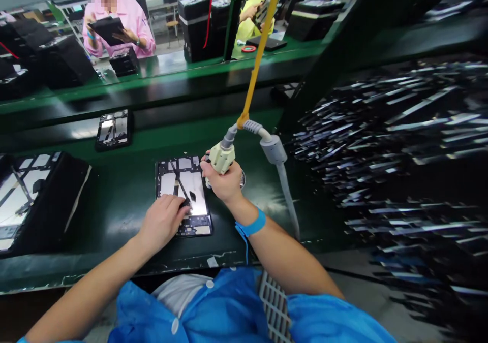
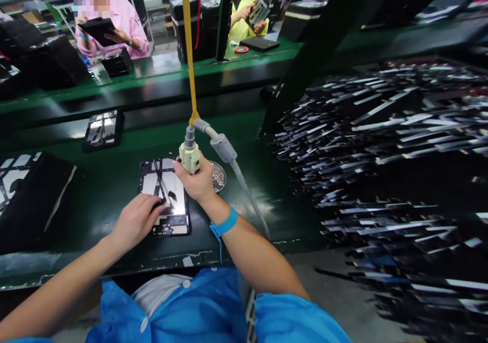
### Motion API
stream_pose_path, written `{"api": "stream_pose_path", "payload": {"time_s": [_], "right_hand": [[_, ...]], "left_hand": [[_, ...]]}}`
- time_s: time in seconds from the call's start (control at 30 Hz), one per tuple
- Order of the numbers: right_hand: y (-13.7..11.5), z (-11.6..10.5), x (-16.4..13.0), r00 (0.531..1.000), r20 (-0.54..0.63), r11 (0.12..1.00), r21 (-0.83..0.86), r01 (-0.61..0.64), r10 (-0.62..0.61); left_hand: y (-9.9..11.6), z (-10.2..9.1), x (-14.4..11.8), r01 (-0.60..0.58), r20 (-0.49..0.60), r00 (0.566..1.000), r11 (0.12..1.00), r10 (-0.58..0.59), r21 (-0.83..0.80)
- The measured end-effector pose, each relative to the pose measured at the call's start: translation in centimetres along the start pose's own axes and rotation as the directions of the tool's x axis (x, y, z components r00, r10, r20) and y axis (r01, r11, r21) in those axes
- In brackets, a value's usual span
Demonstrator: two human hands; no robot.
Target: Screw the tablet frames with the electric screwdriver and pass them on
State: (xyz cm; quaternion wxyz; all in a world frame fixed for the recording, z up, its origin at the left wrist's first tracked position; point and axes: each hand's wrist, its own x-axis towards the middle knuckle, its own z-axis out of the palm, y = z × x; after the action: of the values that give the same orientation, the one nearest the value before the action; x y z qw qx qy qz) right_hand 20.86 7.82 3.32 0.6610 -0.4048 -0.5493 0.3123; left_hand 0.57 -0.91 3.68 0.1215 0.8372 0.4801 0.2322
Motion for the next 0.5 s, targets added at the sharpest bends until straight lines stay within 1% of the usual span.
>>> {"api": "stream_pose_path", "payload": {"time_s": [0.07,0.1,0.2,0.27,0.4,0.43,0.5], "right_hand": [[-0.1,0.0,0.0,1.000,0.003,1.000,0.001,0.002,-0.002],[-0.1,0.0,0.0,1.000,0.005,1.000,0.001,0.003,-0.003],[-0.1,0.1,0.0,1.000,0.004,1.000,-0.007,0.008,-0.008],[0.0,0.0,0.0,1.000,0.002,1.000,-0.020,0.012,-0.012],[0.1,-0.1,0.1,1.000,0.007,1.000,-0.024,0.020,-0.020],[0.0,-0.1,0.1,1.000,0.009,0.999,-0.022,0.023,-0.023],[-0.1,-0.1,0.1,0.999,0.014,0.999,-0.014,0.035,-0.035]], "left_hand": [[-0.1,-1.0,-1.7,-0.065,0.014,0.998,0.994,0.066,-0.085],[-0.2,-1.2,-2.4,-0.088,0.033,0.995,0.990,0.092,-0.110],[-0.7,-0.7,-4.1,-0.115,0.099,0.986,0.976,0.135,-0.185],[-1.2,0.0,-4.6,-0.079,0.111,0.987,0.960,0.113,-0.269],[-2.2,0.9,-5.1,0.060,0.116,0.993,0.896,-0.010,-0.439],[-2.4,1.0,-5.2,0.079,0.128,0.992,0.888,-0.023,-0.454],[-2.6,1.0,-5.3,0.071,0.143,0.990,0.893,-0.007,-0.445]]}}
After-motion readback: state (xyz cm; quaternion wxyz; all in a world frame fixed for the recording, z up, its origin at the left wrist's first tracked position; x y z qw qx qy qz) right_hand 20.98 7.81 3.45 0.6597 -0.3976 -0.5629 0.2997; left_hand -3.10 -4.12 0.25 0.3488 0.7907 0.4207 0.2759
